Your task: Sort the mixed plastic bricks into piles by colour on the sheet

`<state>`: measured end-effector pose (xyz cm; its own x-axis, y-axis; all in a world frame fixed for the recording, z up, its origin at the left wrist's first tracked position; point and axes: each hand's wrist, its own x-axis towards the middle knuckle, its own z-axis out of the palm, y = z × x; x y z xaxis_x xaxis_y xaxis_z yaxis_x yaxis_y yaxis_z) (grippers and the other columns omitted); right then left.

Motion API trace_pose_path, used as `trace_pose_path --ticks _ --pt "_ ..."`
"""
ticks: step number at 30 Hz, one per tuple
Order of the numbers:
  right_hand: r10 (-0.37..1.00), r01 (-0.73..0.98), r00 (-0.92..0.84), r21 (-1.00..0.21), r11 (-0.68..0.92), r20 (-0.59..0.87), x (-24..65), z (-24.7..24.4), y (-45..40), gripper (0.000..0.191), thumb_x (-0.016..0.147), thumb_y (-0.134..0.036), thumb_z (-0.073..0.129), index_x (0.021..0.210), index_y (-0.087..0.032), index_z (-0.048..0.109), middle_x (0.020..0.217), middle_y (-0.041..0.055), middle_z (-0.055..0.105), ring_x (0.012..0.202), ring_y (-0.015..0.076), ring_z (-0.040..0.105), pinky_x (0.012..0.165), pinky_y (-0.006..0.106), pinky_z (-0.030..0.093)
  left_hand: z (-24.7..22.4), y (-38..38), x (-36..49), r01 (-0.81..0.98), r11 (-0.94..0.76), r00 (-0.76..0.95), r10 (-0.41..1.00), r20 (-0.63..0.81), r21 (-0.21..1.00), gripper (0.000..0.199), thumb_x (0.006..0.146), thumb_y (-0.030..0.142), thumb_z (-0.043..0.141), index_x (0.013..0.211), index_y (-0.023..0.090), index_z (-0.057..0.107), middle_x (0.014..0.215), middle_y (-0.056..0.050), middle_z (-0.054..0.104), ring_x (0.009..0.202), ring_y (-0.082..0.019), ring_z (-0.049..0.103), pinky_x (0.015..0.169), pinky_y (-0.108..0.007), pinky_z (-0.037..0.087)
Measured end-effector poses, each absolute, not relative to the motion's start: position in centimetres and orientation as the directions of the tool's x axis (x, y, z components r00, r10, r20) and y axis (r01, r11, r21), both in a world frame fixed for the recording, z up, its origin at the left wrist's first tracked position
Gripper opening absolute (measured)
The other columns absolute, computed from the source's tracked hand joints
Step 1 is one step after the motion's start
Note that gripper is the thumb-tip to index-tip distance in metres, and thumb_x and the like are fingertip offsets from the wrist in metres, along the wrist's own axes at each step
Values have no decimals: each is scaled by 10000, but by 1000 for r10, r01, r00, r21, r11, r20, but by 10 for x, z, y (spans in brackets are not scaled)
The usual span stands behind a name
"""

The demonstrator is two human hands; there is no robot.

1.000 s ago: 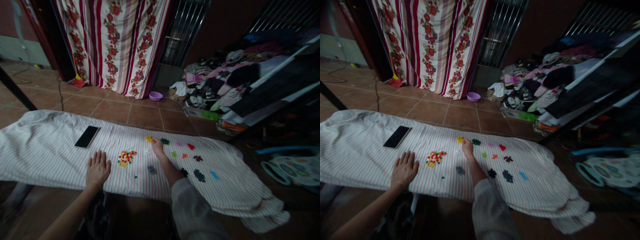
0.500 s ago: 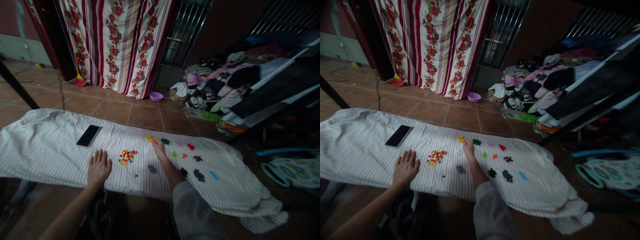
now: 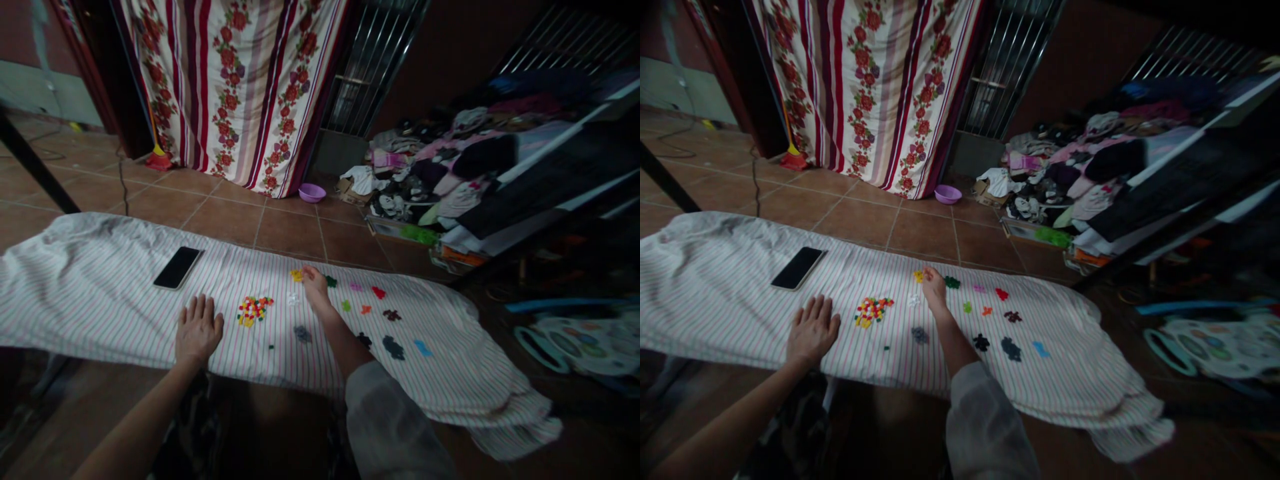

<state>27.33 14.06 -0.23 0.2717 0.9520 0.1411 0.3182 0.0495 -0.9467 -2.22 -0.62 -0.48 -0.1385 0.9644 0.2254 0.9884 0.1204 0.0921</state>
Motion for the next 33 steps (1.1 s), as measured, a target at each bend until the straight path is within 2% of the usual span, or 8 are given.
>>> trace_pose_path --ticks 6,10,14,16,22,26,30,33 --pt "921 182 372 -982 49 115 271 11 118 331 728 -377 545 969 -185 667 1018 96 705 927 210 668 808 324 521 -4 -6 -23 988 110 -133 965 227 109 591 898 378 320 1368 63 492 1477 -175 427 1409 -326 328 1157 -497 222" --pt "969 146 227 -987 63 95 238 4 69 299 750 -359 543 988 -227 667 1024 55 711 876 188 679 800 326 528 -6 -6 -23 985 117 -144 962 233 127 589 900 379 317 1366 66 496 1471 -171 438 1408 -323 330 1160 -492 216" --pt "1000 132 1 -991 31 31 191 -12 12 293 777 -351 558 1024 -255 683 1033 39 716 782 183 687 677 297 544 -4 -8 -22 984 118 -150 954 258 135 570 901 365 316 1344 68 519 1453 -173 462 1394 -321 353 1151 -482 232" --pt "1000 172 -6 -985 29 28 175 -17 -10 276 803 -330 551 1039 -284 687 994 21 723 782 186 685 700 307 548 -3 -9 -22 982 116 -153 950 272 147 555 901 353 317 1328 72 535 1438 -173 480 1383 -317 370 1144 -476 246" --pt "977 343 -86 -914 215 197 162 -14 -41 230 835 -233 526 968 -280 707 955 39 715 916 207 663 859 334 521 -3 -11 -22 979 99 -156 928 337 180 497 895 295 335 1275 84 576 1385 -173 534 1353 -284 413 1131 -450 274" --pt "940 406 -129 -848 342 317 164 -12 -37 241 844 -215 479 934 -236 702 924 60 711 909 199 656 865 328 511 -6 -10 -23 981 77 -141 910 389 176 475 892 300 361 1245 86 594 1351 -169 566 1322 -295 451 1102 -455 311" --pt "973 372 -46 -900 226 225 171 -16 -24 221 840 -263 507 956 -239 693 944 36 719 889 184 662 820 306 529 -10 -9 -24 982 77 -143 902 406 175 467 897 297 361 1238 83 599 1346 -171 569 1311 -303 463 1098 -455 314" --pt "999 179 27 -983 40 46 178 -16 -13 237 840 -361 522 966 -242 684 928 27 720 824 179 675 755 306 549 -11 -9 -25 980 80 -148 905 400 180 467 899 296 362 1246 85 592 1353 -170 563 1319 -303 453 1103 -454 306"
